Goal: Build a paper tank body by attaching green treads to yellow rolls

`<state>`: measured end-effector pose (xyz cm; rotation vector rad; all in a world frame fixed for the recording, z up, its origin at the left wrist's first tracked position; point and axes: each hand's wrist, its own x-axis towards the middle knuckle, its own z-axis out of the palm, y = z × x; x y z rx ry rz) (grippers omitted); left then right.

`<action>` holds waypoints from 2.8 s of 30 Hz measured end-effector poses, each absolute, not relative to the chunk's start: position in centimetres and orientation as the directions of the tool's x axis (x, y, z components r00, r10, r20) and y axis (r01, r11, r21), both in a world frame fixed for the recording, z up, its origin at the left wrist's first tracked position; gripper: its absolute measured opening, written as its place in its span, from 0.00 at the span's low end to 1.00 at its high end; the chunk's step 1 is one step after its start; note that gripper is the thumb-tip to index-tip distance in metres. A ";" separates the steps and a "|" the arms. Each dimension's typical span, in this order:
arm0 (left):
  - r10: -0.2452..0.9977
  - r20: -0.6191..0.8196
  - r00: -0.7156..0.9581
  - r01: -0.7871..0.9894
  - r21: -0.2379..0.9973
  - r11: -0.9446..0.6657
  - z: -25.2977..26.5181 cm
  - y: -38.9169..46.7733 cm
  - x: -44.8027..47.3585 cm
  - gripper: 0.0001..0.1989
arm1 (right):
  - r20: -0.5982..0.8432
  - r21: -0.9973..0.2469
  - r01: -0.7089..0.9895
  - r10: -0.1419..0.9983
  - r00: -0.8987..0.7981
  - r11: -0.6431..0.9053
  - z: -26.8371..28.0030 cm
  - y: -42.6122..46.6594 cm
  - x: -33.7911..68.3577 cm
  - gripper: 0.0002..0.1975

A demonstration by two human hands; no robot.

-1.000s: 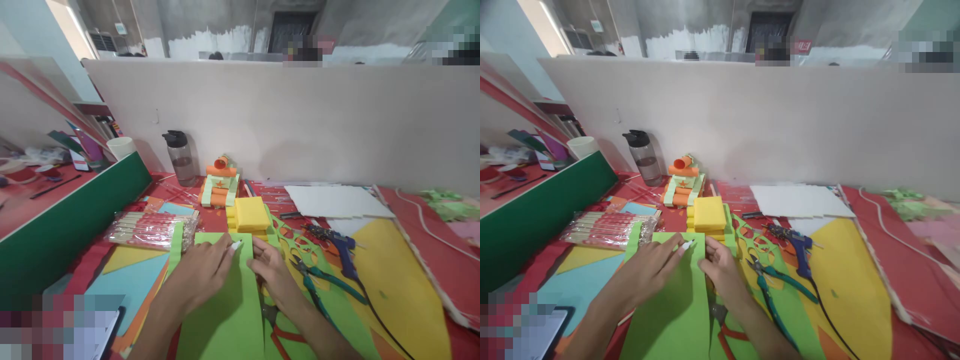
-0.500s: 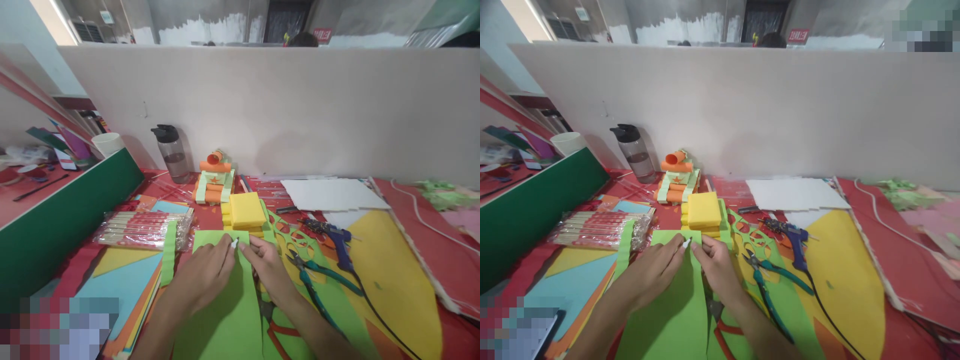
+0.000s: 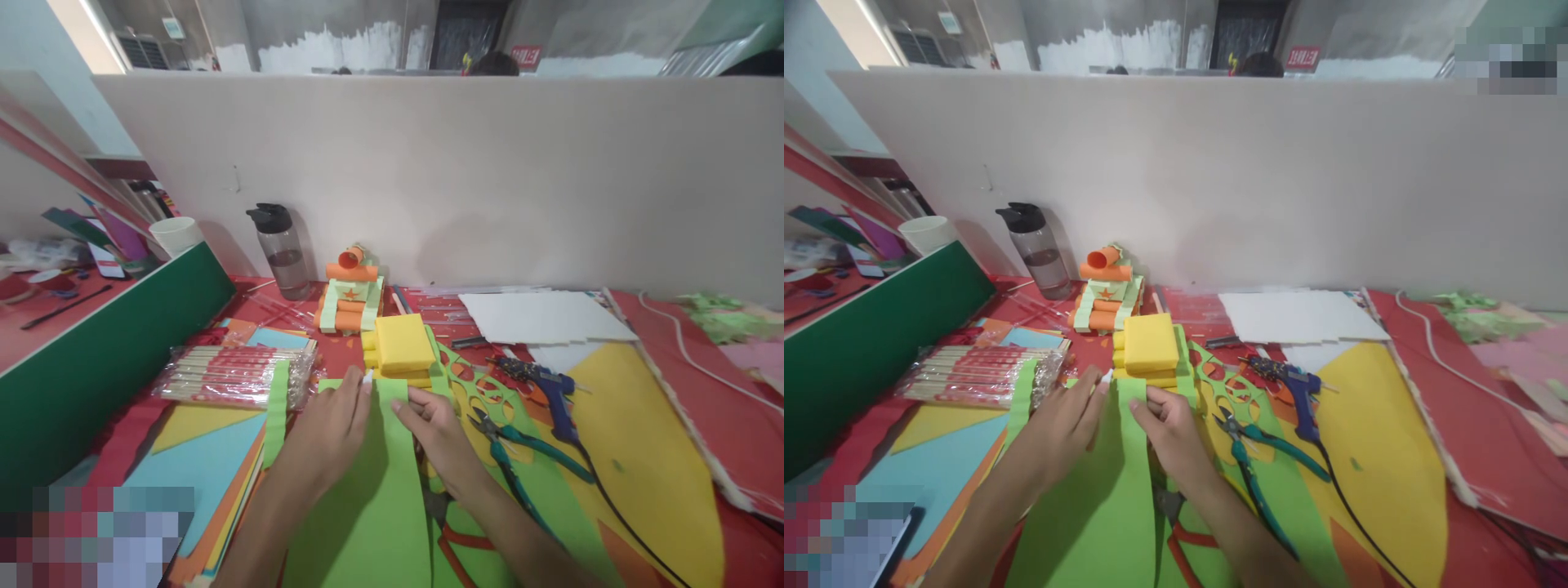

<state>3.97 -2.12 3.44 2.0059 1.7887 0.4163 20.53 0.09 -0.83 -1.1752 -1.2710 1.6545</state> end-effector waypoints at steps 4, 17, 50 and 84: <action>0.999 0.006 0.052 0.825 0.563 -0.047 4.3 -1.7 3.4 0.18 | -0.234 -0.968 -0.012 0.926 -0.297 -0.249 -0.8 0.1 20.6 0.19; 0.974 -0.164 0.157 0.732 0.682 -0.003 3.8 -1.8 4.0 0.16 | -0.209 -0.972 -0.043 0.928 -0.310 -0.233 0.2 0.0 20.5 0.16; 0.979 -0.041 0.200 0.740 0.662 -0.123 3.7 -1.7 5.2 0.17 | -0.025 -0.020 0.976 0.976 -0.216 0.215 -0.6 4.9 31.1 0.21; 0.974 0.076 0.216 0.687 0.696 -0.207 3.7 -1.9 5.6 0.17 | 0.071 -0.966 0.206 0.929 -0.363 0.154 3.0 2.8 26.6 0.09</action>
